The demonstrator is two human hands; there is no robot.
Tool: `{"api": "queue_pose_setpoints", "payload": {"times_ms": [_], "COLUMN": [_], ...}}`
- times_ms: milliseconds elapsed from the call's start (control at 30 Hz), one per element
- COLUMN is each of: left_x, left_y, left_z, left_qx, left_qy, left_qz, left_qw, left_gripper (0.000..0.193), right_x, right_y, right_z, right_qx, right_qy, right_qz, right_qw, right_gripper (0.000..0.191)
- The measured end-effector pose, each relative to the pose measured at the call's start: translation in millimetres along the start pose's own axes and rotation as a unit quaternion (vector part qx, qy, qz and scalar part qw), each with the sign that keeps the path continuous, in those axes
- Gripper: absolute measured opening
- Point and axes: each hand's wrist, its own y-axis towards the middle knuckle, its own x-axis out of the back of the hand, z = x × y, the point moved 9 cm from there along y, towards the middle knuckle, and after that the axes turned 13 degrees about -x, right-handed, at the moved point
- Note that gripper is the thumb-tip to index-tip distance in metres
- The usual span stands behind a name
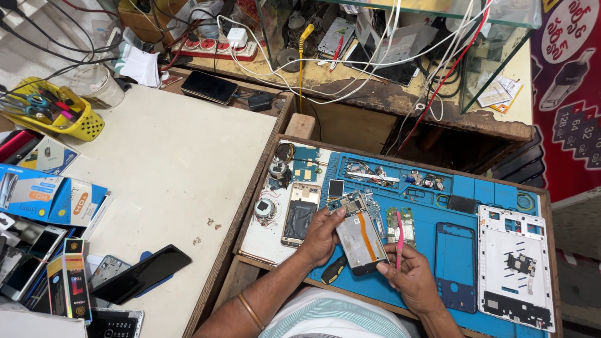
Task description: The person uses a screwdriver and a pink plastic pry tool to work on a disassembled smartphone held in their left hand. They pry at the edges of the screen assembly and adjust internal components on a blue work mat. The person reaches toward a glass display case at the end of the clip.
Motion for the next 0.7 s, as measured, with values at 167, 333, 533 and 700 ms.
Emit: {"api": "queue_pose_setpoints", "payload": {"times_ms": [167,333,533,700], "left_x": [0.5,1.8,0.8,0.2], "left_y": [0.0,0.5,-0.2,0.4], "left_z": [1.4,1.1,0.7,-0.1], "left_qx": [-0.001,-0.001,0.002,-0.004], "left_qy": [0.001,0.006,0.003,0.014], "left_qz": [0.006,0.001,0.0,0.009], "left_qw": [1.0,1.0,1.0,1.0], "left_gripper": [0.025,0.025,0.025,0.027], "right_x": [-0.8,-1.6,-1.6,-1.2], "right_y": [-0.7,-0.1,-0.5,-0.3], "right_z": [1.2,1.5,1.2,0.9], "right_qx": [0.001,0.001,0.001,0.001], "right_qy": [0.004,0.01,0.008,0.008], "right_qz": [0.003,0.004,0.008,0.007], "right_qw": [1.0,1.0,1.0,1.0], "right_gripper": [0.045,0.046,0.046,0.046]}}
